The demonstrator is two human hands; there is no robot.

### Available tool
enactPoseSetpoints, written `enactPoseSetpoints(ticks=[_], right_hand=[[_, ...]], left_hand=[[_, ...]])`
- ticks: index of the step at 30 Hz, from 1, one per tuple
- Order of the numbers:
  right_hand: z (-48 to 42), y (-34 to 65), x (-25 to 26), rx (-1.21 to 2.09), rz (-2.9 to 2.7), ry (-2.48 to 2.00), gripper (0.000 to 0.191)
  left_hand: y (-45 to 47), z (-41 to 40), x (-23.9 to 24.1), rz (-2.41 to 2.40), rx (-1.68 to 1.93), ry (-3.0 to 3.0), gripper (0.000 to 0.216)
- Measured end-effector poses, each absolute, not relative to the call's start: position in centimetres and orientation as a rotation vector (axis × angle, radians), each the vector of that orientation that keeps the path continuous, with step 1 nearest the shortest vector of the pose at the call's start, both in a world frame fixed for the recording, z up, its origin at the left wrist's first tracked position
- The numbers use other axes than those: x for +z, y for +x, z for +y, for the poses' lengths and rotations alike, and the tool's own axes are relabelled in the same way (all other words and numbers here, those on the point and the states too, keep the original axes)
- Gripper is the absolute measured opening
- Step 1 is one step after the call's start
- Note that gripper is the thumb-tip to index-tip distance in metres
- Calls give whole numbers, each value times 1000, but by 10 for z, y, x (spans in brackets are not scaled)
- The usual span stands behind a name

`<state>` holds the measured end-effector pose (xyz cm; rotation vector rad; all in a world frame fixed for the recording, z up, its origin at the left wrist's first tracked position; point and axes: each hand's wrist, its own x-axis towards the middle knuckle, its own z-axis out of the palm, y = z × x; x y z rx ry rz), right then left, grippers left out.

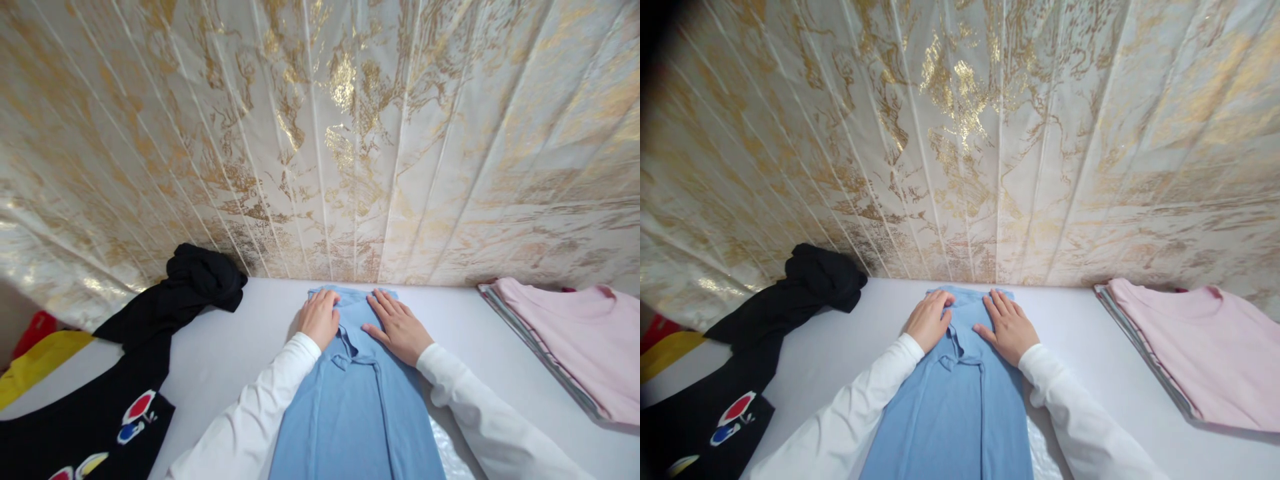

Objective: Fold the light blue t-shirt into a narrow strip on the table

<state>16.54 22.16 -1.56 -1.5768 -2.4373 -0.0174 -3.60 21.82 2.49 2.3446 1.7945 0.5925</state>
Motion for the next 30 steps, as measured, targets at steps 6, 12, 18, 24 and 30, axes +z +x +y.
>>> enactPoseSetpoints(ticks=[6,12,18,24,30], right_hand=[[222,158,-9,-18,-2427,-1553,73],[217,132,3,100,-2538,-1262,67],[216,121,-2,123,-2586,-1249,70],[214,121,0,147,-2601,-1280,72],[219,124,-8,272,-2413,-1220,61]], left_hand=[[-72,252,31,1835,599,2373,35],[-91,290,26,1861,463,2353,14],[-90,294,21,1958,403,2315,18],[-84,279,38,1964,492,2331,12],[-59,234,20,1806,503,2438,17]])
